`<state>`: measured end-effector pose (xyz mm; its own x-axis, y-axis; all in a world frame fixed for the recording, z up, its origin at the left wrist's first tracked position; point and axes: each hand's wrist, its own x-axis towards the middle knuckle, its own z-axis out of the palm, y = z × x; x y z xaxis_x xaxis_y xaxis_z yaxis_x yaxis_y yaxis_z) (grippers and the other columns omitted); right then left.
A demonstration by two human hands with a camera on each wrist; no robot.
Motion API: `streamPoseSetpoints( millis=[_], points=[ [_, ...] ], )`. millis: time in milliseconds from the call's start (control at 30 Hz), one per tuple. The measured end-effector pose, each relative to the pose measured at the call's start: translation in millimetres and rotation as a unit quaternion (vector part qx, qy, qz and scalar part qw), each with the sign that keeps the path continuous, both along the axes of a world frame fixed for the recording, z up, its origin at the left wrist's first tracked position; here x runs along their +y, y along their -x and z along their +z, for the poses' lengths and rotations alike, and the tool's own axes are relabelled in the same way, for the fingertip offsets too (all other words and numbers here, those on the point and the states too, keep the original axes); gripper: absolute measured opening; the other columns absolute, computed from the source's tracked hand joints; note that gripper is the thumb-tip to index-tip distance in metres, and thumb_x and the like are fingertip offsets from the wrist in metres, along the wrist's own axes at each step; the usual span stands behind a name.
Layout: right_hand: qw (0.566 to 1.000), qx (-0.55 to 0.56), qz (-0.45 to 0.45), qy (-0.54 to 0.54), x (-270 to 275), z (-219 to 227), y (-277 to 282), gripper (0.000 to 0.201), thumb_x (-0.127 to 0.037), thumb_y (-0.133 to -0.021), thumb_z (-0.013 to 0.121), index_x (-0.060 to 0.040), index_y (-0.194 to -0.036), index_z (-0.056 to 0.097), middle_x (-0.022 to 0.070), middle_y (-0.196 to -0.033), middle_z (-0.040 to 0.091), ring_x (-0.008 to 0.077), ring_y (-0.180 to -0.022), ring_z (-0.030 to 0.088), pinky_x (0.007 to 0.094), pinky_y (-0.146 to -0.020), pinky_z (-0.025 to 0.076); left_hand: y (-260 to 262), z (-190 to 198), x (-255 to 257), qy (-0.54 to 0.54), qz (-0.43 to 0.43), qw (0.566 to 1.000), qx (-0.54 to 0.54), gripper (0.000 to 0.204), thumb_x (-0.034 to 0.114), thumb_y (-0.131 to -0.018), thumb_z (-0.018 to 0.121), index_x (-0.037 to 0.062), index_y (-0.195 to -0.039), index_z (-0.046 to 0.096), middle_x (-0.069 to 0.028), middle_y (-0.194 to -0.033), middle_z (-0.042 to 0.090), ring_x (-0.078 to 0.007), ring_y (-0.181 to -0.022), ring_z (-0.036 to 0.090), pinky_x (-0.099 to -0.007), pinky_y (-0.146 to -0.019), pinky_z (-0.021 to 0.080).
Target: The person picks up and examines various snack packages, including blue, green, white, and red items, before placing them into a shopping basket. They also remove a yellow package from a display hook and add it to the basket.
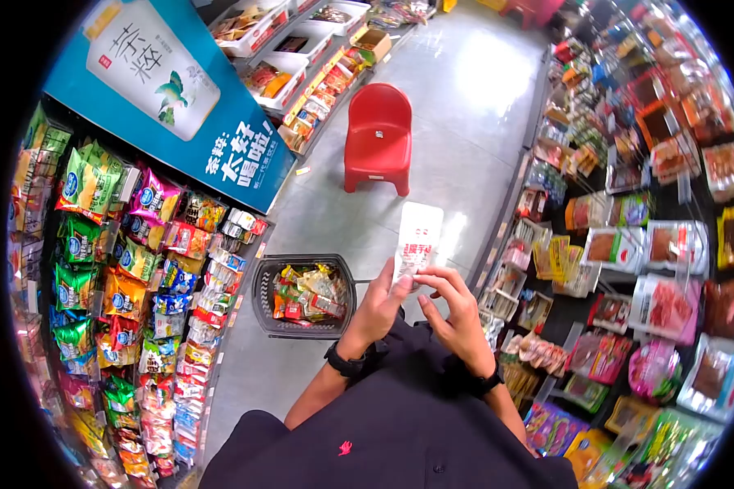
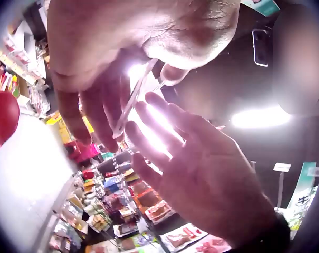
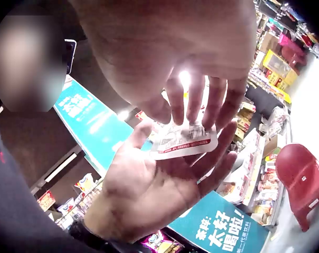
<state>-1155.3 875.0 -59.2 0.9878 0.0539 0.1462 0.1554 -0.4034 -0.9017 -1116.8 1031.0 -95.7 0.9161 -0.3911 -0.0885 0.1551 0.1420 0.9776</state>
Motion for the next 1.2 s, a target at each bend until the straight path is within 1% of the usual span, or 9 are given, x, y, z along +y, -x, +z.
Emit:
streamPoseSetpoints(
  millis=[67,200,433,500,633,833,933,1000,1200],
  points=[
    [1.000,0.023,0.010,-0.007,-2.7,-2.5,-24.0,0.026,0.000,-0.087,0.063,-0.0022,-0.113,0.064,0.0128,-0.118,0.058,0.0250,-0.107,0.060,0.0313,-0.082,0.052,-24.9,-2.7,1.3,-0.128,0.007,0.992,-0.023,0.026,0.022,-0.098,0.054,0.0000,-0.111,0.051,-0.0149,-0.083,0.064,-0.0202,-0.077,0.060,-0.0339,-0.071,0.047],
    [0.993,0.094,0.026,-0.059,-14.0,-17.6,-76.4,0.028,0.001,-0.088,0.062,-0.0007,-0.116,0.060,0.0120,-0.118,0.059,0.0221,-0.106,0.061,0.0302,-0.085,0.052,-67.0,-5.1,1.9,-0.139,0.040,0.989,-0.002,0.027,0.019,-0.097,0.054,-0.0012,-0.115,0.057,-0.0203,-0.094,0.068,-0.0270,-0.087,0.067,-0.0351,-0.077,0.050],
    [0.965,0.232,0.070,-0.096,-39.1,-47.2,-183.2,0.038,-0.002,-0.092,0.061,0.0017,-0.128,0.050,0.0101,-0.118,0.061,0.0174,-0.103,0.062,0.0303,-0.087,0.052,-125.2,-35.6,6.7,-0.146,0.127,0.980,0.048,0.030,0.021,-0.096,0.056,-0.0054,-0.109,0.061,-0.0194,-0.095,0.069,-0.0274,-0.087,0.068,-0.0350,-0.078,0.051],
    [0.960,0.231,0.114,-0.110,-42.3,-58.1,-213.7,0.036,-0.008,-0.091,0.065,0.0002,-0.125,0.053,0.0098,-0.104,0.067,0.0153,-0.090,0.065,0.0287,-0.076,0.052,-143.0,-36.2,0.5,-0.146,0.150,0.976,0.063,0.031,0.023,-0.096,0.057,-0.0054,-0.106,0.062,-0.0195,-0.092,0.070,-0.0263,-0.085,0.068,-0.0350,-0.077,0.051],
    [0.941,0.262,0.198,-0.087,-46.8,-66.5,-279.1,0.025,-0.006,-0.090,0.068,0.0035,-0.110,0.057,0.0062,-0.083,0.065,0.0105,-0.076,0.062,0.0260,-0.070,0.052,-183.8,-45.6,-26.1,-0.169,0.213,0.957,0.097,0.033,0.026,-0.096,0.058,-0.0052,-0.104,0.063,-0.0190,-0.089,0.070,-0.0245,-0.080,0.068,-0.0346,-0.073,0.051],
    [0.888,0.336,0.284,-0.131,-88.1,-95.3,-407.1,0.022,-0.005,-0.092,0.065,0.0038,-0.110,0.056,0.0050,-0.084,0.065,0.0085,-0.074,0.060,0.0240,-0.066,0.050,-263.9,-70.5,-90.9,-0.172,0.335,0.919,0.114,0.037,0.032,-0.096,0.059,-0.0047,-0.103,0.063,-0.0189,-0.085,0.069,-0.0242,-0.074,0.066,-0.0339,-0.067,0.049],
    [0.857,0.377,0.328,-0.121,-107.2,-119.1,-472.6,0.023,-0.005,-0.093,0.063,0.0024,-0.114,0.056,0.0020,-0.089,0.064,0.0071,-0.076,0.058,0.0224,-0.067,0.048,-295.6,-87.7,-114.0,-0.246,0.345,0.892,0.160,0.030,0.027,-0.095,0.062,-0.0028,-0.098,0.060,-0.0155,-0.082,0.067,-0.0247,-0.074,0.066,-0.0326,-0.065,0.049],
    [0.862,0.377,0.327,-0.090,-112.0,-135.3,-515.2,0.021,-0.004,-0.094,0.063,0.0022,-0.112,0.056,0.0024,-0.090,0.063,0.0081,-0.077,0.058,0.0242,-0.066,0.050,-321.2,-82.9,-124.7,-0.186,0.388,0.889,0.159,0.022,0.018,-0.094,0.062,-0.0018,-0.104,0.059,-0.0139,-0.090,0.068,-0.0223,-0.078,0.067,-0.0302,-0.069,0.052],
    [0.900,0.304,0.311,-0.025,-101.3,-219.4,-665.9,0.018,-0.005,-0.091,0.065,-0.0006,-0.107,0.058,0.0022,-0.089,0.062,0.0095,-0.077,0.059,0.0265,-0.061,0.053,-349.7,-146.5,-116.0,-0.144,0.424,0.861,0.242,0.026,0.020,-0.098,0.058,0.0011,-0.115,0.061,-0.0111,-0.099,0.069,-0.0210,-0.089,0.069,-0.0325,-0.077,0.053]
  ],
)
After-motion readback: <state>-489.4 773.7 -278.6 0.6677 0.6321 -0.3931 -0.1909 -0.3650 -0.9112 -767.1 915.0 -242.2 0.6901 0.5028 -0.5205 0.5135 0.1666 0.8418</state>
